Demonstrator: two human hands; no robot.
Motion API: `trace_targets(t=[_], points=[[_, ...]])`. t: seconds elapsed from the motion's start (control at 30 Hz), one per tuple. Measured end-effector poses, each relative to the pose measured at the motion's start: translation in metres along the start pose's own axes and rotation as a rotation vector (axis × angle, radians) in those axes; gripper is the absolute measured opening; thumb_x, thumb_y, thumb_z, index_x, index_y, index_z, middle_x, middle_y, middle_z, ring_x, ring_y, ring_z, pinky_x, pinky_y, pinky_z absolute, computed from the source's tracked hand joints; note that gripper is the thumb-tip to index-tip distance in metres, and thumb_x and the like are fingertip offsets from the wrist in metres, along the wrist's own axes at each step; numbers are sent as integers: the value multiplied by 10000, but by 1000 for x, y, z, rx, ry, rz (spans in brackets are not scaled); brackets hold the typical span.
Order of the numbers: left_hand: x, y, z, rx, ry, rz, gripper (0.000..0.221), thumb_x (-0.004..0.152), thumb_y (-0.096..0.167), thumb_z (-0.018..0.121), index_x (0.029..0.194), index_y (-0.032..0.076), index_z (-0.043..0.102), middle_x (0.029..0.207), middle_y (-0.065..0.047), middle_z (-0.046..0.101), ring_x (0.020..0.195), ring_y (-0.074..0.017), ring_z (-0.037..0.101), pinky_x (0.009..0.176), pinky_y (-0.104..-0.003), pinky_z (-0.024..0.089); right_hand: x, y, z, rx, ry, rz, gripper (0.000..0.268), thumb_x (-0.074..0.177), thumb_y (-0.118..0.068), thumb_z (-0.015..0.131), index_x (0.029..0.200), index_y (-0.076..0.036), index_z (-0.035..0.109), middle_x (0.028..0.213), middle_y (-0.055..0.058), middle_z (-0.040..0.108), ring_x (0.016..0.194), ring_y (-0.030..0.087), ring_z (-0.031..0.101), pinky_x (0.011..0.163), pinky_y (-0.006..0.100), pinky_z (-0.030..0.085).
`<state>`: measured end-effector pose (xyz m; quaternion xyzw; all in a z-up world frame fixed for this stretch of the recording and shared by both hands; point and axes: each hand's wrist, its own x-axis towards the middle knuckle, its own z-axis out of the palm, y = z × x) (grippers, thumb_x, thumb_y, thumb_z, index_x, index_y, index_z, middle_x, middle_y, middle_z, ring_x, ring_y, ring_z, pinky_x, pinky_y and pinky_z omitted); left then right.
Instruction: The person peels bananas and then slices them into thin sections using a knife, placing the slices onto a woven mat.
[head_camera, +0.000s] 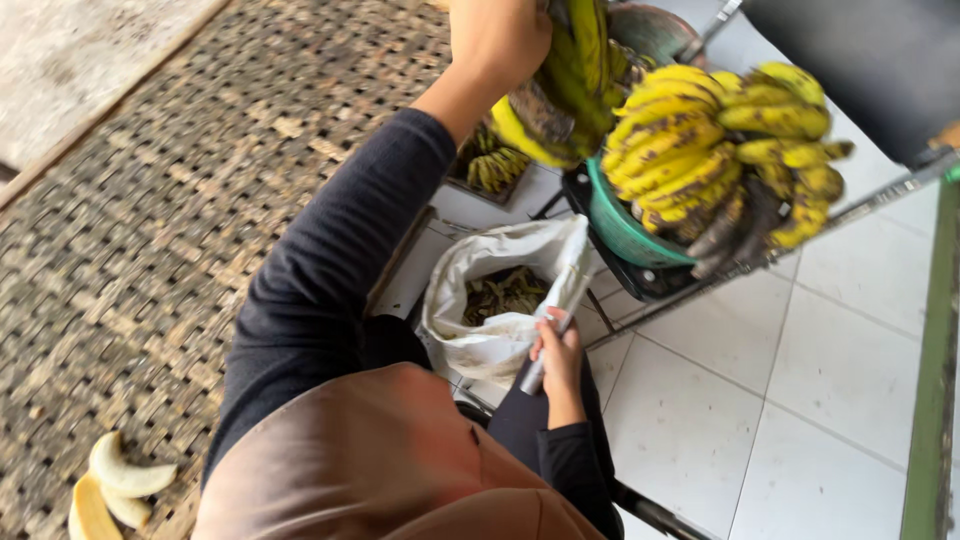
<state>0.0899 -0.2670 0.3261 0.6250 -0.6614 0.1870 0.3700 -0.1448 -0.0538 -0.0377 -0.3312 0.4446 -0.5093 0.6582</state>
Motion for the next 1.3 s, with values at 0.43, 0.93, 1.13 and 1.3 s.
trace_targets(t=[0.43, 0.93, 1.13, 1.3], points=[[-128, -205, -56, -15, -88, -620, 522, 1023, 111, 526, 1497, 25, 325, 867, -194, 731, 722, -374, 732, 627, -495, 597, -6, -29, 22, -120, 149, -98, 242, 1003, -81, 575, 1237, -24, 549, 896, 81, 605, 555, 105, 508, 453, 290, 448], [-292, -300, -52, -72, 130, -936, 661, 872, 266, 743, 1419, 22, 463, 1165, -201, 684, 1089, -359, 673, 966, -435, 526, -20, -22, 35, -215, 99, -26, 277, 1006, -79, 566, 1267, 9, 536, 930, 92, 589, 588, 109, 515, 485, 300, 459], [-314, -254, -92, 1, -4, -281, 707, 873, 421, 798, 1403, 34, 535, 1328, -279, 595, 1269, -426, 538, 1090, -538, 383, -35, -29, 37, -207, 42, -12, 292, 1001, -81, 575, 1276, 10, 534, 934, 94, 594, 598, 98, 511, 488, 287, 453], [-304, -232, -121, 96, -341, -204, 509, 879, 203, 686, 1367, 100, 582, 1205, -142, 675, 1197, -341, 600, 1093, -510, 433, -53, -34, 32, -256, 58, -7, 309, 971, -83, 592, 1261, 9, 540, 947, 97, 609, 570, 101, 505, 467, 292, 452]])
